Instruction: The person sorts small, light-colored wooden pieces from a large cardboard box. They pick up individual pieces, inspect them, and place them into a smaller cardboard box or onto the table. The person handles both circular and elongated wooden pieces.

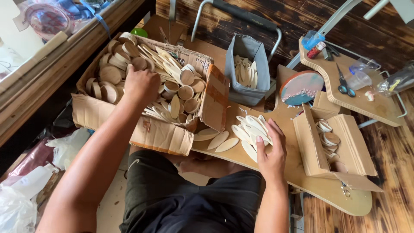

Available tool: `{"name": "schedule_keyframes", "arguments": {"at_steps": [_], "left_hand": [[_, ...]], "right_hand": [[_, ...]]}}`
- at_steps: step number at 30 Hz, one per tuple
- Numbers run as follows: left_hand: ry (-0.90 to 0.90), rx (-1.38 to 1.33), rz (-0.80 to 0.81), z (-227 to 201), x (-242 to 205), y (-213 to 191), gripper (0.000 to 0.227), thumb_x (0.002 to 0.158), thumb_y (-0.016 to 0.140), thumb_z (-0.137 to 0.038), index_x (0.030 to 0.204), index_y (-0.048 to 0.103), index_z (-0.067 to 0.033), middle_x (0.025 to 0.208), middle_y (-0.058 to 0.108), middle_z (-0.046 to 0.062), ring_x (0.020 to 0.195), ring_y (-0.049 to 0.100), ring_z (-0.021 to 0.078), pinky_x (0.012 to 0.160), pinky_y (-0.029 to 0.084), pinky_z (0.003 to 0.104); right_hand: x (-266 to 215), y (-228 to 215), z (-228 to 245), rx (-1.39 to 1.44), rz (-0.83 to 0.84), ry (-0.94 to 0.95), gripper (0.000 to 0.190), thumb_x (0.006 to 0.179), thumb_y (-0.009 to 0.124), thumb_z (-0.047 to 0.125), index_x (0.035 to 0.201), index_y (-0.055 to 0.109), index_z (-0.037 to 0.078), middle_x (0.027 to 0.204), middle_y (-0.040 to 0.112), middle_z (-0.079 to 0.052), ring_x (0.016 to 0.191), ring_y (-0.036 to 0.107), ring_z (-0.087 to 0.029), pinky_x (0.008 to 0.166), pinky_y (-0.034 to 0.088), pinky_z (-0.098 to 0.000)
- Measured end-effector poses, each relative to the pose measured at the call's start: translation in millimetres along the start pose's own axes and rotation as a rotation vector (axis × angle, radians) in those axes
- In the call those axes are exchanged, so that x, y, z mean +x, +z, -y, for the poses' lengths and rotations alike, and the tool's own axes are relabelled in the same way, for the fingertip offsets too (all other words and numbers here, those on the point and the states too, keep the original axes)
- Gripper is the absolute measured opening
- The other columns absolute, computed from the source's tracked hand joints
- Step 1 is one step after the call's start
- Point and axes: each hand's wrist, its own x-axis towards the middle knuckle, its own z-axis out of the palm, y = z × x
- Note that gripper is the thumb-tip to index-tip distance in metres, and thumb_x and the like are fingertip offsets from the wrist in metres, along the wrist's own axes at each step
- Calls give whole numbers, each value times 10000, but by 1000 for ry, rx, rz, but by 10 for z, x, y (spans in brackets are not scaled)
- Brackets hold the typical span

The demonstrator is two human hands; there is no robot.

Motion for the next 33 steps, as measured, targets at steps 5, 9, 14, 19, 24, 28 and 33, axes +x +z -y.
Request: {"name": "schedule_keyframes", "arguments": {"at_steps": [5, 9, 14, 19, 24, 28, 33], "left_hand": [[48, -174, 166, 111, -176, -547, 185, 786, 739, -408, 832, 807, -242, 890, 803, 30, 928, 782, 300, 949, 427, 549], [-53, -387, 14, 111, -290, -1049, 189, 933, 653, -348, 967, 791, -223, 864, 785, 85, 905, 765, 366, 935, 464, 535], [-286, -1037, -107, -234, -728, -1870, 244, 872, 704, -254, 1099, 666, -173, 864, 755, -29, 957, 732, 264, 895, 489, 447], [34, -1791, -122, -835, -1177, -1879, 211, 873, 740, 21, 1073, 683, 58, 781, 726, 125, 668, 683, 152, 658, 538, 263], [-169, -1776, 186, -1324, -1520, -2207, 178, 920, 737, -157, 1008, 790, -11, 788, 829, 161, 732, 742, 149, 770, 587, 295], [-402, -1931, 222, -1479, -1577, -2004, 224, 923, 753, -153, 970, 769, 66, 783, 804, 233, 727, 809, 261, 679, 620, 324], [-424, -1974, 232, -1512, -1569, -2005, 232, 922, 744, -132, 996, 759, 87, 799, 797, 255, 763, 811, 291, 684, 634, 367]], "right_hand": [[-4, -96, 156, 28, 5, -55, 369, 984, 655, 137, 1326, 640, 0, 1426, 601, -180, 1295, 598, -362, 1050, 508, -474], [23, -171, 281, 53, -24, -66, 357, 987, 647, 146, 1321, 655, 23, 1416, 614, -166, 1263, 624, -340, 1047, 514, -446], [-43, -60, 356, 154, 30, 7, 333, 964, 658, 106, 1292, 699, 67, 1250, 709, -121, 1022, 719, -270, 925, 574, -401], [-101, 114, 643, 775, 370, 290, 478, 1045, 479, 239, 1464, 478, 9, 920, 770, -205, 721, 782, -258, 691, 663, -377], [-87, 209, 680, 847, 259, 358, 383, 1041, 518, 220, 1306, 561, -53, 761, 726, -199, 563, 726, -217, 544, 633, -317], [-39, 202, 794, 874, 129, 425, 358, 1052, 493, 158, 1138, 680, -135, 630, 697, -226, 472, 702, -219, 492, 630, -322], [-83, 190, 772, 906, 128, 444, 389, 1065, 452, 158, 1146, 674, -151, 576, 665, -236, 423, 675, -233, 448, 614, -321]]}}
